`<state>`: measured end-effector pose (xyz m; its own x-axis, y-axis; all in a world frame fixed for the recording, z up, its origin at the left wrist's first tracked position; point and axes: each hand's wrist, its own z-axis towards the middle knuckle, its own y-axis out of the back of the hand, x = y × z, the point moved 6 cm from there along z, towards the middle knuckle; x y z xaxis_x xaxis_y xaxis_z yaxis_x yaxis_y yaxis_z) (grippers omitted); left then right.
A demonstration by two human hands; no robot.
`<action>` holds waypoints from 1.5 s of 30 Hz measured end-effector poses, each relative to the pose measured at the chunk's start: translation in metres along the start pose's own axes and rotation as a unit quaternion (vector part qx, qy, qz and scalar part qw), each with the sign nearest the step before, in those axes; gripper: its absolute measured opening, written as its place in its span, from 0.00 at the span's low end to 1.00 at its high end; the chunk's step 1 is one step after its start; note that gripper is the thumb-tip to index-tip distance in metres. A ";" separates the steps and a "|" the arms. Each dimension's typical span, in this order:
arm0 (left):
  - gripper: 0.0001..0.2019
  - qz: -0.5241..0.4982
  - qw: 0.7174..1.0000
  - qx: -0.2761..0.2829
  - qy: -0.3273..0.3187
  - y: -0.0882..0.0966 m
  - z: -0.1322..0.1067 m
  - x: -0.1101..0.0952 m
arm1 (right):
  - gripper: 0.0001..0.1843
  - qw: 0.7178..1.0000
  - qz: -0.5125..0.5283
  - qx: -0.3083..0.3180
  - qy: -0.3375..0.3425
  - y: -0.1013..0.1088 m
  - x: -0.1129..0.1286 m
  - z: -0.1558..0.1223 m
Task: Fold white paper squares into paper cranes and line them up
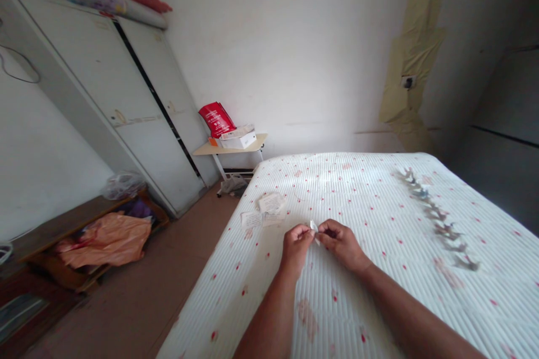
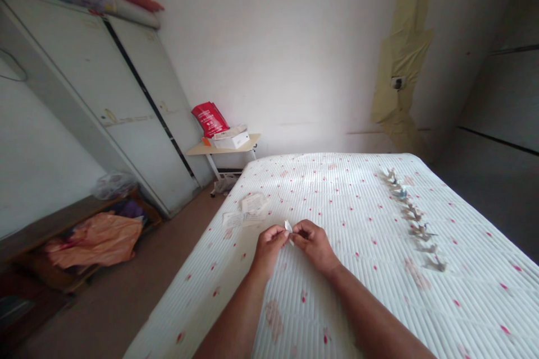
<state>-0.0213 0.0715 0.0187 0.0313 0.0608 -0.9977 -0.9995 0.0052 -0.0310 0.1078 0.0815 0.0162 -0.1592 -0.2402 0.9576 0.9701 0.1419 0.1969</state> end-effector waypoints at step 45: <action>0.05 0.508 0.860 0.010 0.040 -0.013 0.016 0.005 | 0.02 0.895 -0.407 0.039 -0.177 0.020 -0.017 0.014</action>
<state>-0.0086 0.0877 0.0154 -0.8596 -0.0248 -0.5104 -0.5107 0.0067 0.8597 0.1269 0.1024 0.0063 -0.8691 0.0228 0.4941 0.4927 0.1292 0.8606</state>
